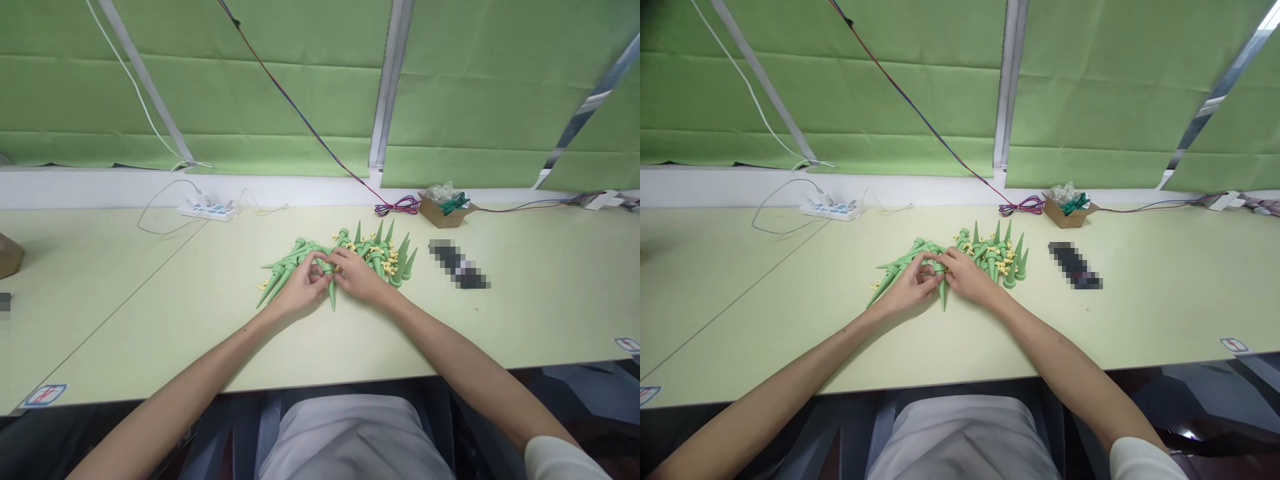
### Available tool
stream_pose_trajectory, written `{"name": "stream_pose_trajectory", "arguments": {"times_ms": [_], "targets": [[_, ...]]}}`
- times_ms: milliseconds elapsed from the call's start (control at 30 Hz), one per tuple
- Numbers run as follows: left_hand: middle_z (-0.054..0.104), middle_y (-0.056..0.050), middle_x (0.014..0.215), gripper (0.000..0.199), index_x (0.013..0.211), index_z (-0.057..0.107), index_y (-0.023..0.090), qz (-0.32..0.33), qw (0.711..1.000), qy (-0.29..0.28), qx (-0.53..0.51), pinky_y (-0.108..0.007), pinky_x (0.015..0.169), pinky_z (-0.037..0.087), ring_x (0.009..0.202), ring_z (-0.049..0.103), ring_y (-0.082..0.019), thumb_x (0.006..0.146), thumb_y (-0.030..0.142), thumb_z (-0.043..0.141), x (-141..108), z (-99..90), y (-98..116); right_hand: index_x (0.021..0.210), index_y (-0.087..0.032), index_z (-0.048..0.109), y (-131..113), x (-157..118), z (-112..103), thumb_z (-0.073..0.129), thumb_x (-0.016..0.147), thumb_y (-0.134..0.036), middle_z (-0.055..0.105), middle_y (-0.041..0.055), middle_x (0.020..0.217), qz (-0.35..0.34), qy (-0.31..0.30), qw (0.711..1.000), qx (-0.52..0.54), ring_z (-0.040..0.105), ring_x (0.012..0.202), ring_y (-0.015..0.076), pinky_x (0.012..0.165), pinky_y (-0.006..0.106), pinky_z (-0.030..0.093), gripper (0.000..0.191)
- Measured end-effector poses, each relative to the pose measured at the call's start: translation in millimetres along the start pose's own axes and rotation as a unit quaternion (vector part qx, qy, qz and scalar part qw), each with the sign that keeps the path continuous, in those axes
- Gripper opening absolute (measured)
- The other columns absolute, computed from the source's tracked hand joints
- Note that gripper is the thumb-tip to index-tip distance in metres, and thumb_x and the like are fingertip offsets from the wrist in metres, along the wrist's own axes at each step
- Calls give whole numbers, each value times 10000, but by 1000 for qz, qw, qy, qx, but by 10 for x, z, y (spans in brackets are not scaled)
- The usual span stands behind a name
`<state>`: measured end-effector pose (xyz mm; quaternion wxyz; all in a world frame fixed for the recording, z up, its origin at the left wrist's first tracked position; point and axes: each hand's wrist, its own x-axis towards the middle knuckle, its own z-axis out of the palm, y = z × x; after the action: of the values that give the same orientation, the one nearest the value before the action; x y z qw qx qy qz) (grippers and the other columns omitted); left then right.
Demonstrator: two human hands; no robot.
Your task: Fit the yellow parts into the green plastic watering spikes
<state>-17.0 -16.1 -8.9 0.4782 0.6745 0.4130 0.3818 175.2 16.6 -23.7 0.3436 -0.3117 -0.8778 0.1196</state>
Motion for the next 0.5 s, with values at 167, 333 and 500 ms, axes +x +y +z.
{"name": "stream_pose_trajectory", "arguments": {"times_ms": [167, 333, 500], "targets": [[517, 60, 786, 390, 1162, 462, 248, -10, 999, 23, 45, -229, 518, 351, 540, 462, -84, 872, 391, 680, 27, -52, 4, 1266, -138, 605, 2, 12, -82, 514, 946, -83, 603, 125, 1179, 62, -3, 997, -46, 601, 993, 225, 902, 359, 486, 338], [588, 26, 718, 333, 1062, 560, 197, -37, 991, -34, 126, -263, 542, 359, 555, 479, -119, 860, 443, 658, 12, -66, 62, 1115, -146, 650, 64, 13, -152, 462, 973, -76, 629, 113, 1072, 96, -6, 991, -94, 590, 984, 228, 881, 328, 453, 245], [607, 12, 687, 345, 1056, 624, 175, -26, 979, -64, 192, -282, 579, 373, 611, 515, -153, 852, 451, 646, 6, -69, 44, 999, -137, 696, 55, 30, -163, 464, 966, -64, 650, 107, 955, 95, -41, 985, -136, 585, 955, 237, 856, 326, 422, 246]]}}
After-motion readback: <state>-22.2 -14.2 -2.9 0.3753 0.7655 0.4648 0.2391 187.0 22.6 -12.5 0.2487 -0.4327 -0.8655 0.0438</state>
